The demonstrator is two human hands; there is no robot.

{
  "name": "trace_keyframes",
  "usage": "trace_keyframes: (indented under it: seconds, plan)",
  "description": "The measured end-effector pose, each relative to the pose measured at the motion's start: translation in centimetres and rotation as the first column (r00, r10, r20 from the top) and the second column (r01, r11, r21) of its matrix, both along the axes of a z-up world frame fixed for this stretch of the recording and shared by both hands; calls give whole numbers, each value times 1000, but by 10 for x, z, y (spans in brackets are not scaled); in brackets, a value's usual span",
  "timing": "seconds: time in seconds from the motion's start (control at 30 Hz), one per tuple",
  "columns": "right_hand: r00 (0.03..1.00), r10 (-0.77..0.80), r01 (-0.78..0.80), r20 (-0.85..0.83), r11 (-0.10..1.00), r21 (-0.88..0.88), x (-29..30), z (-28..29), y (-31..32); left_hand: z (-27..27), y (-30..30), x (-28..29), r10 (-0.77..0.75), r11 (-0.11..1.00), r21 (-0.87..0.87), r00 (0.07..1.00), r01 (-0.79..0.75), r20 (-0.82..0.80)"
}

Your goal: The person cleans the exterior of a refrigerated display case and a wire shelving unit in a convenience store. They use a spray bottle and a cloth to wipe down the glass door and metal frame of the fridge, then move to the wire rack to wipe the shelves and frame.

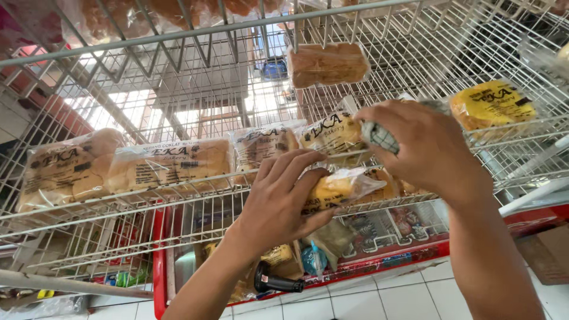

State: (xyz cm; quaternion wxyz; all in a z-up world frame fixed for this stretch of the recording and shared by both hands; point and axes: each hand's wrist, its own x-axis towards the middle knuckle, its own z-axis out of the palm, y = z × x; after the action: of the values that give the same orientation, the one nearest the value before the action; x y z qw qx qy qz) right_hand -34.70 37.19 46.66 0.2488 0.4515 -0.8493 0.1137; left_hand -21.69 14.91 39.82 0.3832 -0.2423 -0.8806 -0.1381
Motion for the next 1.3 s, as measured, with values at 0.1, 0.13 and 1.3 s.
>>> trace_keyframes:
  seconds: [0.1,0.13,1.3]
  plan:
    - [989,140,-140,-49,990,20,-10,-8,5,5,2,-3,-34,998,54,999,33,16]
    - [983,179,-178,-49,984,23,-14,-8,11,7,5,-4,-29,998,55,999,28,23]
    - [945,-304,322,124,931,-173,-22,-21,97,24,107,-92,32,999,-21,986,-29,166]
